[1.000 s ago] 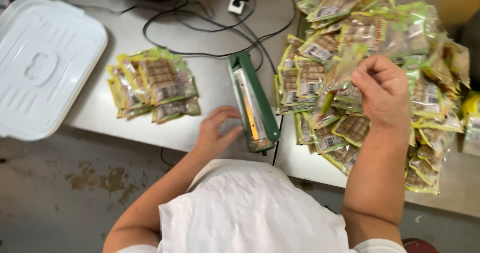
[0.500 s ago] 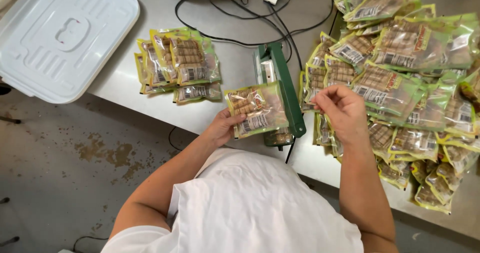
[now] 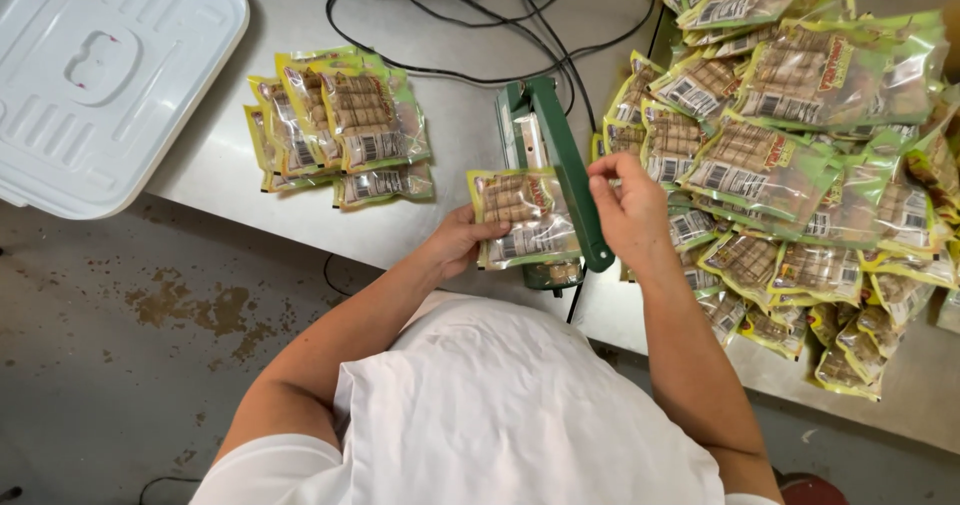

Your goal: Sealing small plastic bags of snacks using a manual heat sealer on a production table

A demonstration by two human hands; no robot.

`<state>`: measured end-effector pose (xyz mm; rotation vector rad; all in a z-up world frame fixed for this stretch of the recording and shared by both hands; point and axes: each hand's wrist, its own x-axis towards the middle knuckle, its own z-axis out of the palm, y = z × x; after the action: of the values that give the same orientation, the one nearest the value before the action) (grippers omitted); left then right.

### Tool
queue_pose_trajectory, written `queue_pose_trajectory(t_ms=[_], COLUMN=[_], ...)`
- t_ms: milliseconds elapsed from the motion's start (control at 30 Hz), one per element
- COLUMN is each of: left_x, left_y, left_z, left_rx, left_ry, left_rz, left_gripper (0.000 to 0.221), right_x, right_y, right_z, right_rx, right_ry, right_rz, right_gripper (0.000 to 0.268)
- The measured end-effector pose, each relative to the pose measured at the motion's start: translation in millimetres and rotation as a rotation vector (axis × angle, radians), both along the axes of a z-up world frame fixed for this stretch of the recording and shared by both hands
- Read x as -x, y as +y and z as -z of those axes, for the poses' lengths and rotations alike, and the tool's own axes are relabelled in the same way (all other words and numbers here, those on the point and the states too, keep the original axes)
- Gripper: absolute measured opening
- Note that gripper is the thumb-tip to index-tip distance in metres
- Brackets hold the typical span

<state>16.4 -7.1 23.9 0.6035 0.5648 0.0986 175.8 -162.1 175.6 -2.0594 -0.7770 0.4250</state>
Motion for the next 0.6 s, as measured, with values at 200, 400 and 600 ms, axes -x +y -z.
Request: queue_pose_trajectory(t_ms=[200, 400, 600], left_x=[-30, -26, -32], left_y=[7, 7, 8], left_z=[44, 21, 29], left_rx=[-0.075, -0.120, -0.217], left_ry=[-0.050, -0.042, -0.066], left_rz=[0.007, 0.023, 0.029], left_gripper=[0.044, 0.045, 0.047], right_x=[-29, -87, -125], right_y=[-3, 9, 27], right_z=[20, 110, 170], right_rx=[0.082, 0.162, 0.305], right_ry=[-0.050, 0.150, -0.100], right_rz=[0.022, 0.009, 0.004], right_gripper=[0.011, 0.028, 0.011])
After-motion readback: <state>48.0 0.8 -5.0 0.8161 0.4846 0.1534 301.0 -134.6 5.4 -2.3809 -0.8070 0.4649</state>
